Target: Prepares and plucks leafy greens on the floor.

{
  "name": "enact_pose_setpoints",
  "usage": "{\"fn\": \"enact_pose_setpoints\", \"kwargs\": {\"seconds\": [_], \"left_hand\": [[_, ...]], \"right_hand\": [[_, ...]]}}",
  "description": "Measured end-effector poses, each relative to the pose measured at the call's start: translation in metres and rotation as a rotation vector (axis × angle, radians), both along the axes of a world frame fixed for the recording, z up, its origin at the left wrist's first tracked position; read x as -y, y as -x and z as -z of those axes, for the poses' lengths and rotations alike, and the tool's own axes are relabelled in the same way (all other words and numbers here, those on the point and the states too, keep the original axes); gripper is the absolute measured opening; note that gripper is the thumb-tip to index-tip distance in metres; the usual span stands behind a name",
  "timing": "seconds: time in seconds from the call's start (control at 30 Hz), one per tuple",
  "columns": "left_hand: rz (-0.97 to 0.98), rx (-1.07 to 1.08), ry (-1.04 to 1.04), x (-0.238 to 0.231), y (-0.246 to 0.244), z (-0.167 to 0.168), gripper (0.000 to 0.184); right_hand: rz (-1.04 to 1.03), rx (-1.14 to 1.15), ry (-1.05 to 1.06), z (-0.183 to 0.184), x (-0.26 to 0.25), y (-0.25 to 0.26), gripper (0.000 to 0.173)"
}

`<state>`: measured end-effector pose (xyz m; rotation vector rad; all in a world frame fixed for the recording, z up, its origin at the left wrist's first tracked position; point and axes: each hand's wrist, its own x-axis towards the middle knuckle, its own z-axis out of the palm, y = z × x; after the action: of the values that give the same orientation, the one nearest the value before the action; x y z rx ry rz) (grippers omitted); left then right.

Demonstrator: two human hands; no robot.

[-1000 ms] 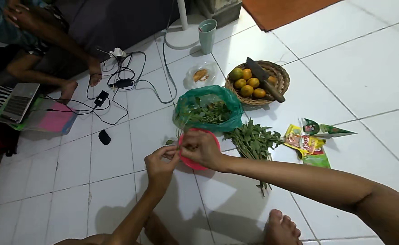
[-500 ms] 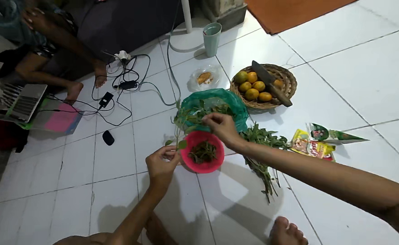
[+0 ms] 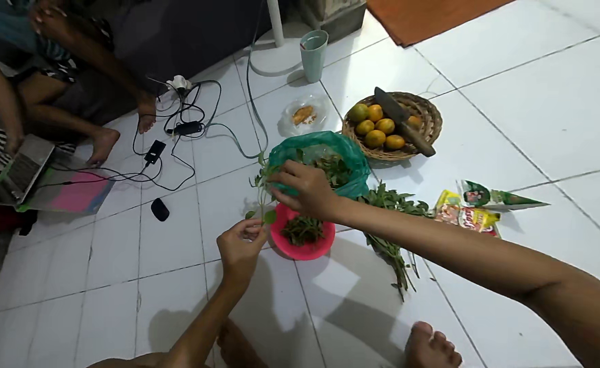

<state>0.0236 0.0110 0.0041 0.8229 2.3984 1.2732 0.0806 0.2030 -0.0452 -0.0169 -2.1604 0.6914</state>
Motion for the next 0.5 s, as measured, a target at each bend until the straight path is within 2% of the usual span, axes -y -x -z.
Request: {"fn": "enact_pose_setpoints", "kwargs": {"seconds": [0.27,0.33,0.4,0.5], "left_hand": [[0.009,-0.044,-0.036,0.005,0.003,0.004,0.017],[0.005,-0.038,-0.044,0.005,0.003,0.004,0.017],[0.006,-0.014,-0.041,0.005,0.001,0.002,0.016],[0.009,0.029,-0.012,0.004,-0.005,-0.002,0.015]], "right_hand": [[-0.06,-0.033,-0.164,0.014,0.007,0.0,0.016],[-0.079,-0.048,-0.111,0.017,0.013,-0.001,0.018],[-0.093,0.018,0.13,0.015,0.022,-0.004,0.018],[-0.031,0.328,0.802,-0.005,0.02,-0.008,0.018]]}}
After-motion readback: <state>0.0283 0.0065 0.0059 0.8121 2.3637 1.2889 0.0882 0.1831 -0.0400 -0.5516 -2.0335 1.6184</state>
